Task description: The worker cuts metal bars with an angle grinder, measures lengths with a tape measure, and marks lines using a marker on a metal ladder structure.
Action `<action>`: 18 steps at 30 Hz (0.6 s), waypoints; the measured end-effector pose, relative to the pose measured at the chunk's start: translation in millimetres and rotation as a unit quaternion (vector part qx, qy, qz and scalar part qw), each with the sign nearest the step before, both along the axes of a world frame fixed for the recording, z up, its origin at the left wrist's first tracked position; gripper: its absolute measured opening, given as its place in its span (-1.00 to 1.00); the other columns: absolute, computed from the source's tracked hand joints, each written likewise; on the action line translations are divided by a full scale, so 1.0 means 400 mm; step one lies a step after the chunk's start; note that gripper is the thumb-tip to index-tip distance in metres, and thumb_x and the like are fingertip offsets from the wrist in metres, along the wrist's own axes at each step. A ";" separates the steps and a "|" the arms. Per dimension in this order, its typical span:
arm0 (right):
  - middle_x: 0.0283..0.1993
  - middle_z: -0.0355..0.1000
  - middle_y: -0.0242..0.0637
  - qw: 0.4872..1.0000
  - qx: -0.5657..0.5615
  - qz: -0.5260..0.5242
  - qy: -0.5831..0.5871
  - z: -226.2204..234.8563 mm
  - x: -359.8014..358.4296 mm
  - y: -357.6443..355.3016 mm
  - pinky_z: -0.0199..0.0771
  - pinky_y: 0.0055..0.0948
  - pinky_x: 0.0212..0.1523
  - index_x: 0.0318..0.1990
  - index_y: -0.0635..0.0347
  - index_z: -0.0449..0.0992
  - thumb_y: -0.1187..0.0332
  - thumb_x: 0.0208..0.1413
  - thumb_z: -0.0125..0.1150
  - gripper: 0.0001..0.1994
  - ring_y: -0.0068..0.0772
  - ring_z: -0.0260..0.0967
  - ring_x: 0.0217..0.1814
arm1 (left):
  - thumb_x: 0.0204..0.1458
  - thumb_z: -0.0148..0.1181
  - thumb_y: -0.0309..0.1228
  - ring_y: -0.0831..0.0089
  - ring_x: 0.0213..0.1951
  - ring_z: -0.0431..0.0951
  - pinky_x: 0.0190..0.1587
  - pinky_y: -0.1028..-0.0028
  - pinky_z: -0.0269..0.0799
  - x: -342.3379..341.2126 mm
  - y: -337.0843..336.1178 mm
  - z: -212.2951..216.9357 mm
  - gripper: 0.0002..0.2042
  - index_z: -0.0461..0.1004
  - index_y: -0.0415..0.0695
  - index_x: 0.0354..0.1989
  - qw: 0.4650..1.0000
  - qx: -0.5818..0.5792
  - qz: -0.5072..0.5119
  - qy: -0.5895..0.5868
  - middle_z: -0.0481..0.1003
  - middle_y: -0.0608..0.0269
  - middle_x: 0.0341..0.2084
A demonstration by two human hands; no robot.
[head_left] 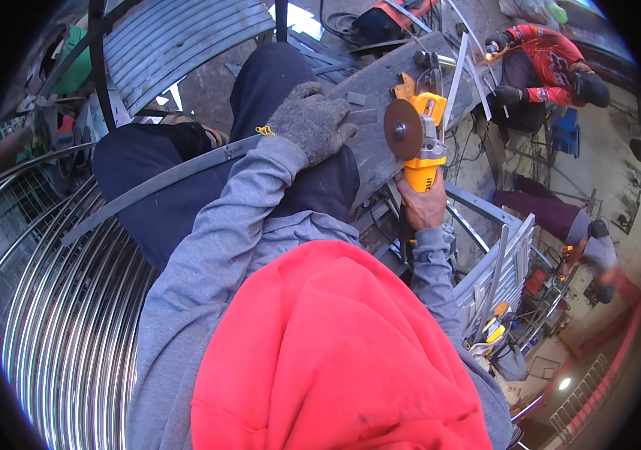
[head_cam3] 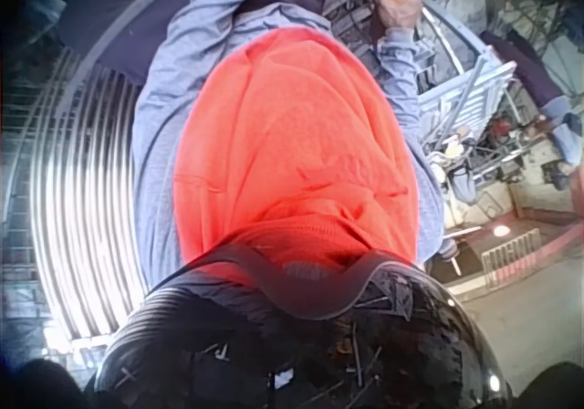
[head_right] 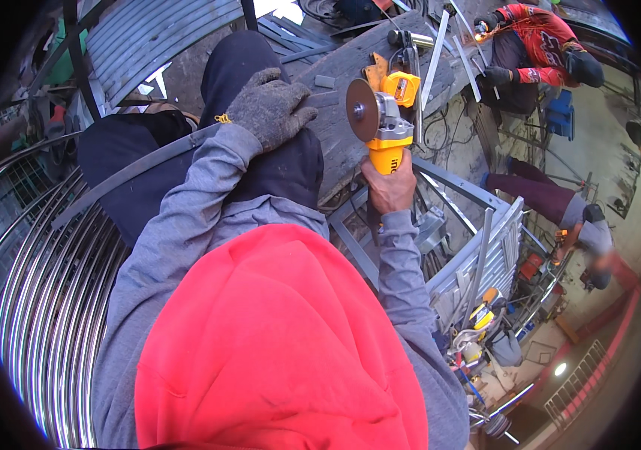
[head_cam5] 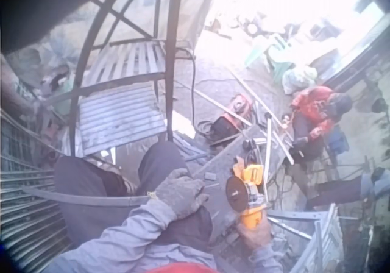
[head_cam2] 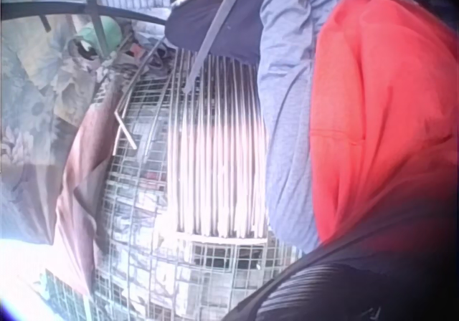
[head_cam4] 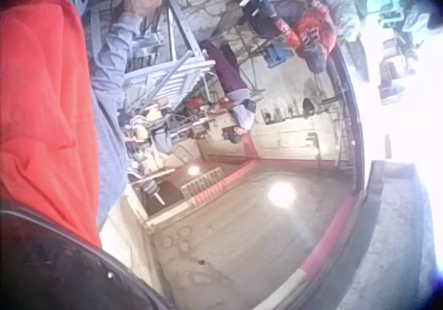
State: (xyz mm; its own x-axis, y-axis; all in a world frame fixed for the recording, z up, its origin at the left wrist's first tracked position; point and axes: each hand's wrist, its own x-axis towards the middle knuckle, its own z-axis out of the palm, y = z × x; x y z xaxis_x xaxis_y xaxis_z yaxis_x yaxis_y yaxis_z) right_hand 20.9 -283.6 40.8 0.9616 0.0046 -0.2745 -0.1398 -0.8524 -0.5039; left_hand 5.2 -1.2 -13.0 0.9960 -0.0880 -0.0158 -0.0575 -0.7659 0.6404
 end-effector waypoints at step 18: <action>-0.13 0.59 0.11 0.999 -0.044 0.032 -0.006 0.009 0.025 0.036 0.57 -0.09 -0.05 0.05 0.20 0.43 0.06 -0.07 0.45 -0.41 0.18 0.59 -0.08 | 0.18 0.21 -0.02 0.09 0.05 0.58 0.38 0.18 0.19 0.002 0.007 0.012 -0.59 0.57 -0.07 0.01 1.000 0.007 -0.012 0.024 0.65 0.00 -0.20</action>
State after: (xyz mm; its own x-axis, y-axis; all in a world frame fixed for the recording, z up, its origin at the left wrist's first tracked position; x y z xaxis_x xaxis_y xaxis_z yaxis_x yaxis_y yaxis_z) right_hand 31.0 -269.1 44.5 0.9634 0.0421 -0.2648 -0.0784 -0.9002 -0.4283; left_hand 6.0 1.6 -8.0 0.9917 -0.1104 -0.0660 -0.0442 -0.7738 0.6319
